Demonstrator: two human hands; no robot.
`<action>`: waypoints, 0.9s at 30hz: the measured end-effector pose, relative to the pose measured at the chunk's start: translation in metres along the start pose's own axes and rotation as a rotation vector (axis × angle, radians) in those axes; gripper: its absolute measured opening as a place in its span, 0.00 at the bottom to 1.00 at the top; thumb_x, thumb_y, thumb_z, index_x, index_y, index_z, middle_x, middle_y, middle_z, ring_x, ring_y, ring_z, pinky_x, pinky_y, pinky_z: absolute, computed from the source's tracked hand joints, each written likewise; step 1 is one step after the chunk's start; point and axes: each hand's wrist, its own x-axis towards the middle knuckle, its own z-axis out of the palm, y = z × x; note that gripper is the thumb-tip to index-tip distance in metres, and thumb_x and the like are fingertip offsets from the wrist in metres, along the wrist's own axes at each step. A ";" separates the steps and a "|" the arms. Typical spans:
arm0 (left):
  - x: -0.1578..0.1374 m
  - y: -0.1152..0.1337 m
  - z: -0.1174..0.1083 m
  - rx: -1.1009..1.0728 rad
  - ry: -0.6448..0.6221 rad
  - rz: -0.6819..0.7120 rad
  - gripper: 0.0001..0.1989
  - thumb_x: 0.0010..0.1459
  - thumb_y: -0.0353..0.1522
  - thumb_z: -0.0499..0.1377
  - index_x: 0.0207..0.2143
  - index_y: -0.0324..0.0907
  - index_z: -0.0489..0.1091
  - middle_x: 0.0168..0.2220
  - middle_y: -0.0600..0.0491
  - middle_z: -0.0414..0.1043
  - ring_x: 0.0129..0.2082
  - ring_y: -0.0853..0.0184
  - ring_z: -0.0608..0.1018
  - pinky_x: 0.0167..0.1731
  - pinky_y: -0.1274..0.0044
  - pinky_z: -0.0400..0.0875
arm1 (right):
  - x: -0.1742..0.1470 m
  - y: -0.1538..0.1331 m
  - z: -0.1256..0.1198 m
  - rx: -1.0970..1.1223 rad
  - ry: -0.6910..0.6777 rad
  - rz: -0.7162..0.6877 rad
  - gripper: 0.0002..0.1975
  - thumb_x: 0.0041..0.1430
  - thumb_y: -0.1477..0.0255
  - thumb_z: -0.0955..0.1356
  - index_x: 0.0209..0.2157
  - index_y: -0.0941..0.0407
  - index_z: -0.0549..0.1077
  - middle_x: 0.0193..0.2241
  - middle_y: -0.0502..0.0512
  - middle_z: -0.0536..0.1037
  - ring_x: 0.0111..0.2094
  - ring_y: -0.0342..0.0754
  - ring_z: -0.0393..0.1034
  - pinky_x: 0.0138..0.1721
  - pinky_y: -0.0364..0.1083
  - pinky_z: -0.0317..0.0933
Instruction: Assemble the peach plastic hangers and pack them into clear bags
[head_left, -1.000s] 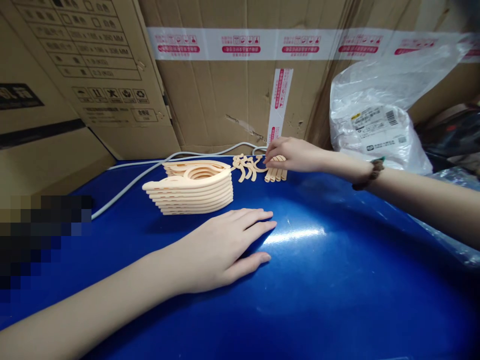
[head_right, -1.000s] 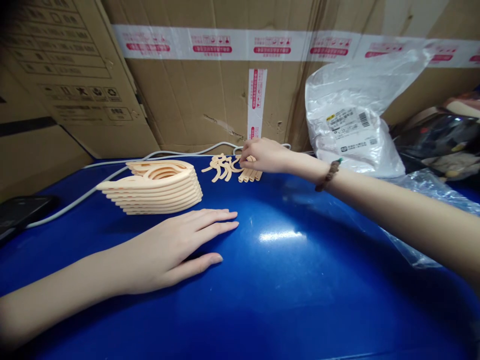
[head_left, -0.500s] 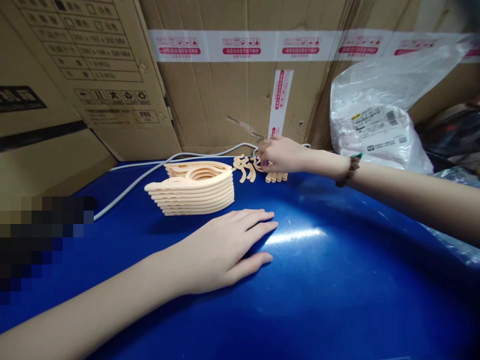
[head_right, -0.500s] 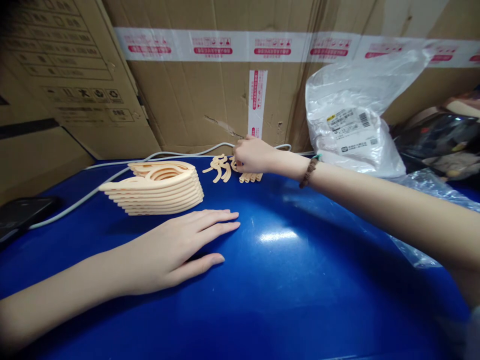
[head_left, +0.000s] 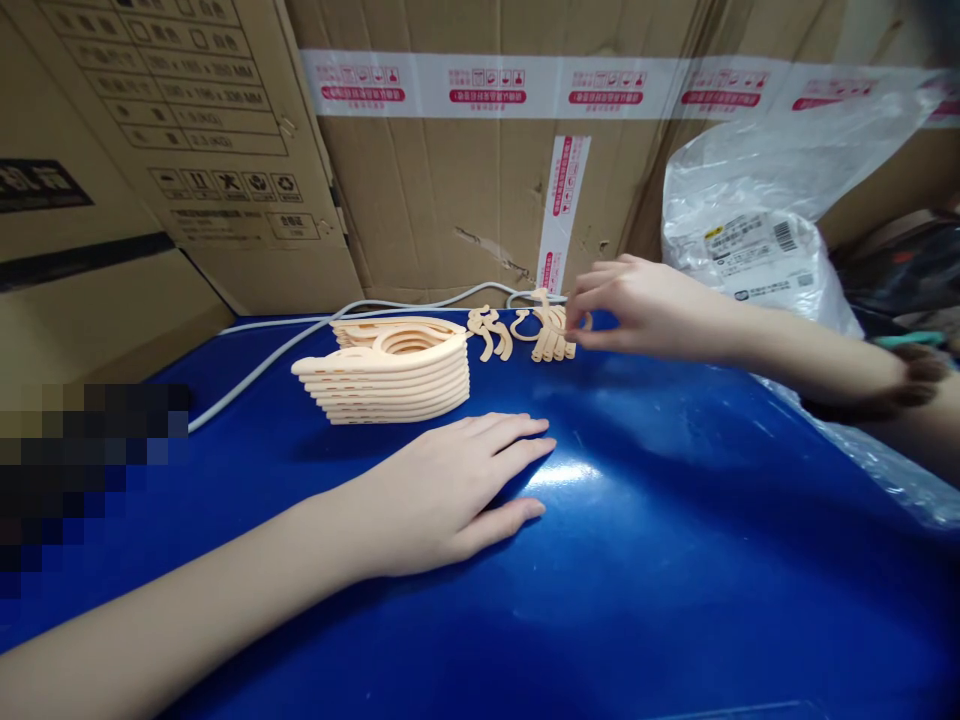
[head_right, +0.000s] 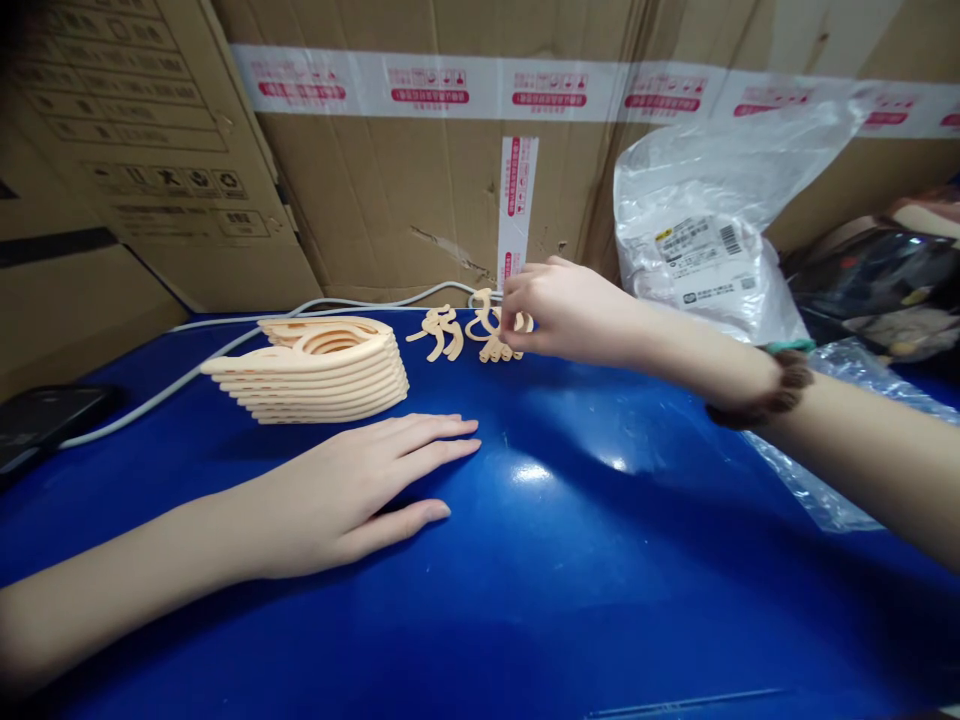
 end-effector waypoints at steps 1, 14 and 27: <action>0.000 0.000 0.000 0.002 0.004 0.003 0.23 0.69 0.39 0.49 0.61 0.36 0.63 0.63 0.43 0.63 0.61 0.56 0.67 0.59 0.63 0.65 | -0.007 -0.001 0.001 -0.004 -0.001 0.012 0.11 0.63 0.69 0.64 0.33 0.58 0.77 0.34 0.57 0.78 0.37 0.51 0.70 0.42 0.50 0.57; 0.000 0.001 -0.002 0.012 0.000 0.011 0.23 0.69 0.40 0.49 0.61 0.36 0.63 0.63 0.43 0.63 0.61 0.56 0.67 0.59 0.64 0.64 | -0.015 0.016 0.062 0.056 0.157 0.154 0.12 0.65 0.69 0.62 0.37 0.59 0.76 0.34 0.61 0.80 0.38 0.54 0.74 0.48 0.55 0.63; -0.001 0.002 -0.001 0.031 -0.001 0.017 0.24 0.69 0.39 0.49 0.61 0.36 0.63 0.63 0.42 0.62 0.61 0.55 0.67 0.60 0.63 0.63 | -0.020 0.007 0.066 0.228 0.142 0.144 0.14 0.66 0.67 0.62 0.41 0.59 0.76 0.37 0.61 0.81 0.36 0.53 0.76 0.40 0.50 0.67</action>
